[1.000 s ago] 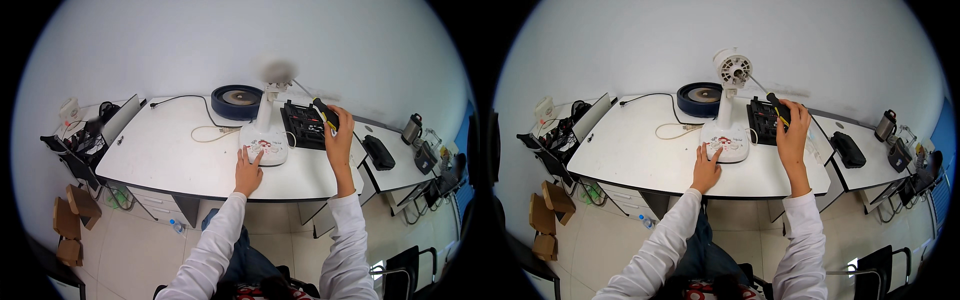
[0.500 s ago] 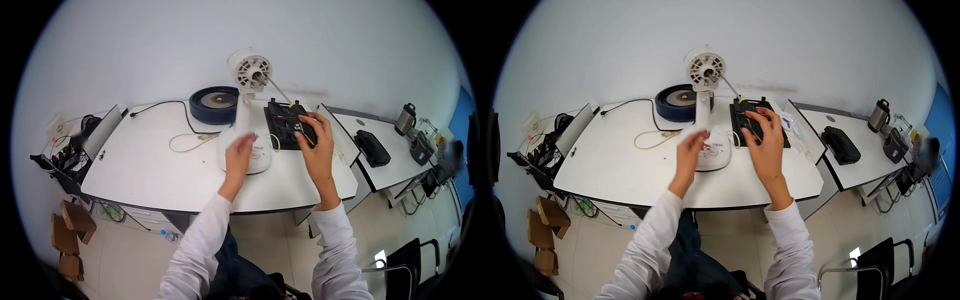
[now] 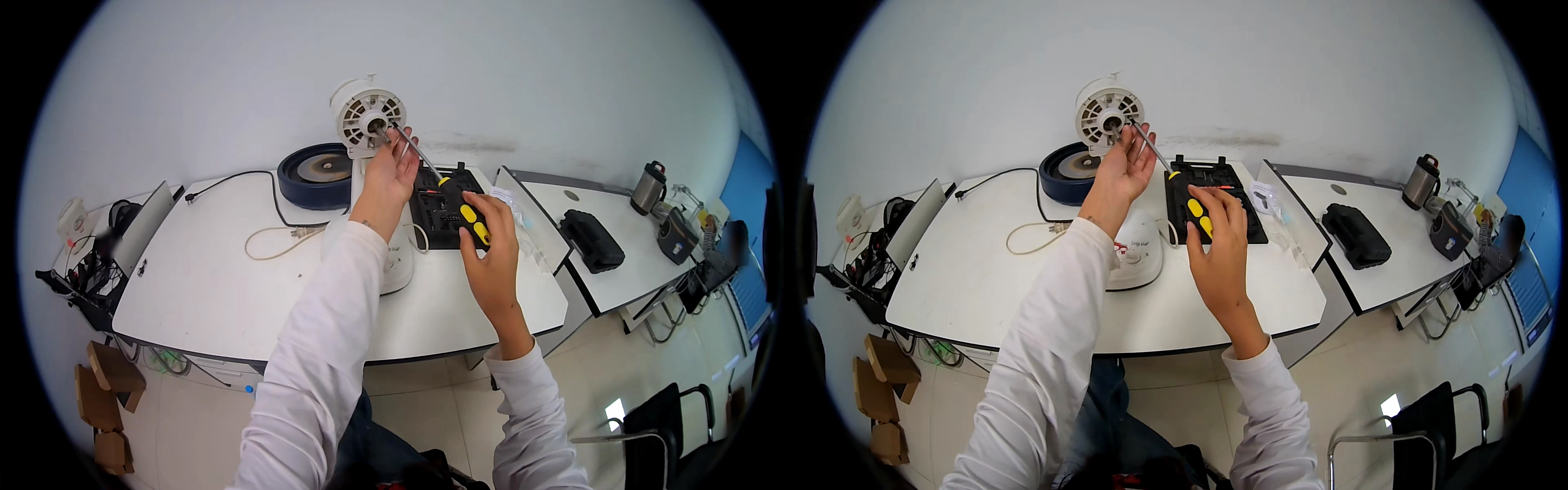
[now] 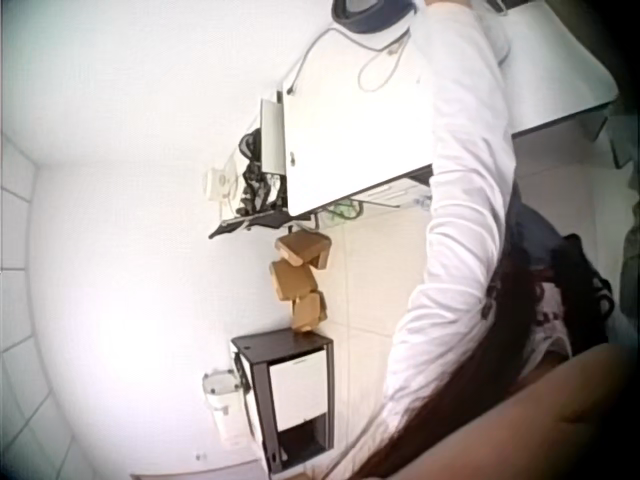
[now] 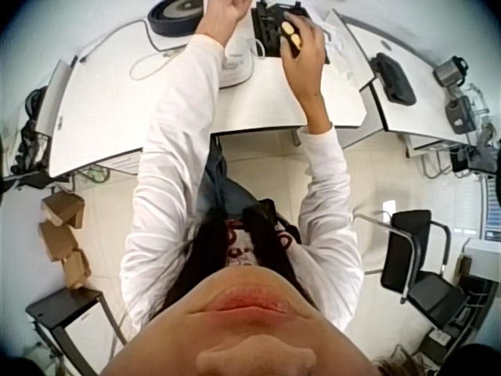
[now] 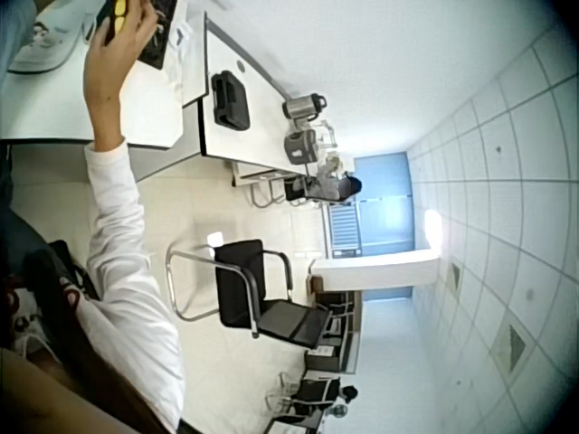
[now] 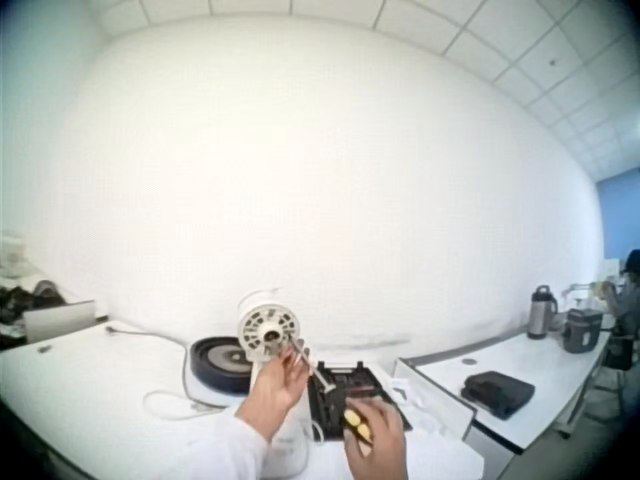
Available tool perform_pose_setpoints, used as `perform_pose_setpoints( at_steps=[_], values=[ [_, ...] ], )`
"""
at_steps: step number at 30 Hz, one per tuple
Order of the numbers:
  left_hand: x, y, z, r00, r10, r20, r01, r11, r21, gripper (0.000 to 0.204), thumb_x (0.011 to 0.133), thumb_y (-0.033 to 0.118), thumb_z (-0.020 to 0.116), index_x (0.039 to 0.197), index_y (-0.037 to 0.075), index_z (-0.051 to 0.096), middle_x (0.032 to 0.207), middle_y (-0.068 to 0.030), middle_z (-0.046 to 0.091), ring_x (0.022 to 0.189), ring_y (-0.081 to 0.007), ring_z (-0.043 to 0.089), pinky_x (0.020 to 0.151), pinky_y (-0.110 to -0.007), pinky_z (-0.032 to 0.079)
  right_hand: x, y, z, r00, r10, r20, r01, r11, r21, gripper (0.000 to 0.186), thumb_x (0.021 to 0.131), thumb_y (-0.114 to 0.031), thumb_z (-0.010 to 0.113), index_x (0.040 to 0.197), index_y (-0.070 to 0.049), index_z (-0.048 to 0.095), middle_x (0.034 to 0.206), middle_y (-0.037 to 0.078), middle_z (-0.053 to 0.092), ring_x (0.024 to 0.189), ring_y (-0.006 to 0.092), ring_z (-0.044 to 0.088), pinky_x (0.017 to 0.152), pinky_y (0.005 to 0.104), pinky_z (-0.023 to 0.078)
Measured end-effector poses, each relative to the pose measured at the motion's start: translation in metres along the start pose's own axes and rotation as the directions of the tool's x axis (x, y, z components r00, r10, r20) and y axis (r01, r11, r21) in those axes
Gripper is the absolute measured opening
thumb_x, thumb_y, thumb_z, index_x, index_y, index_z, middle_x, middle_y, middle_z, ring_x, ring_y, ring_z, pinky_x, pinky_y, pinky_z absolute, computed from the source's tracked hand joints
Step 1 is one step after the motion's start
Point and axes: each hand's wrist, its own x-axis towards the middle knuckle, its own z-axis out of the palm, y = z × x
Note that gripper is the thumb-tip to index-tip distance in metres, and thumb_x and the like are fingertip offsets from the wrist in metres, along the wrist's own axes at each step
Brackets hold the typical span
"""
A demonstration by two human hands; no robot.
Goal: The person uses a screwdriver to tighten screws on a white fan motor assembly placed on a white desk. They repeatedly insert and turn the screwdriver into the motor housing while holding the unit steady with the other hand.
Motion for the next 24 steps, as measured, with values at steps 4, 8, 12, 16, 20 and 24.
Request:
perform_pose_setpoints(
  at_steps=[4,8,12,16,20,24],
  values=[
    [0.005,0.002,0.002,1.000,0.007,-0.023,-0.008,1.000,-0.017,0.012,0.093,0.023,0.058,0.099,0.013,0.061,0.110,-0.0016,0.067,0.106,-0.0195,0.059,0.095,-0.032,0.043,-0.004,0.004,0.003,1.000,-0.007,-0.001,0.007,0.999,0.040,0.044,0.079,0.006,0.058,0.122,-0.005,0.055,0.119,0.013,0.049,0.111,0.0305,0.047,0.096,0.0375,0.038],
    [0.003,0.005,0.001,0.999,-0.025,-0.044,0.025,1.000,0.016,0.012,0.095,0.025,0.055,0.101,0.016,0.060,0.107,0.0020,0.068,0.102,-0.0159,0.060,0.088,-0.029,0.043,-0.008,0.003,0.003,1.000,-0.004,-0.005,0.004,0.999,0.032,0.043,0.079,0.006,0.058,0.120,-0.004,0.056,0.119,0.013,0.049,0.110,0.0304,0.048,0.094,0.0368,0.040],
    [0.002,0.008,0.002,0.995,-0.073,-0.063,0.076,0.996,0.045,0.012,0.096,0.028,0.053,0.101,0.019,0.060,0.104,0.0058,0.069,0.100,-0.0136,0.060,0.085,-0.028,0.042,-0.006,0.002,0.001,1.000,-0.022,-0.015,0.022,1.000,0.019,0.043,0.078,0.007,0.059,0.120,-0.004,0.057,0.119,0.013,0.050,0.109,0.0306,0.049,0.093,0.0368,0.040],
    [0.002,0.009,0.003,0.994,-0.080,-0.076,0.083,0.996,0.041,0.012,0.095,0.029,0.055,0.101,0.020,0.061,0.101,0.0074,0.070,0.098,-0.0124,0.060,0.083,-0.028,0.042,-0.009,0.000,-0.002,0.999,-0.021,-0.029,0.022,1.000,0.016,0.043,0.078,0.007,0.059,0.120,-0.004,0.057,0.118,0.014,0.050,0.110,0.0304,0.049,0.095,0.0360,0.040],
    [0.003,0.008,0.005,0.985,-0.126,-0.115,0.121,0.991,-0.054,0.011,0.091,0.029,0.061,0.098,0.020,0.063,0.096,0.0097,0.069,0.092,-0.0106,0.058,0.079,-0.027,0.041,-0.022,-0.007,-0.014,0.995,0.053,-0.082,-0.048,0.997,0.055,0.041,0.079,0.008,0.058,0.118,-0.003,0.057,0.118,0.014,0.051,0.111,0.0292,0.051,0.094,0.0344,0.042],
    [-0.002,0.000,0.008,0.991,-0.108,-0.073,0.105,0.994,-0.040,0.012,0.090,0.029,0.064,0.097,0.021,0.063,0.097,0.0099,0.069,0.093,-0.0103,0.058,0.079,-0.027,0.041,-0.031,0.000,-0.023,0.985,0.093,-0.148,-0.084,0.994,0.063,0.039,0.079,0.009,0.058,0.117,-0.003,0.057,0.117,0.014,0.053,0.108,0.0276,0.054,0.093,0.0333,0.043]
  ],
)
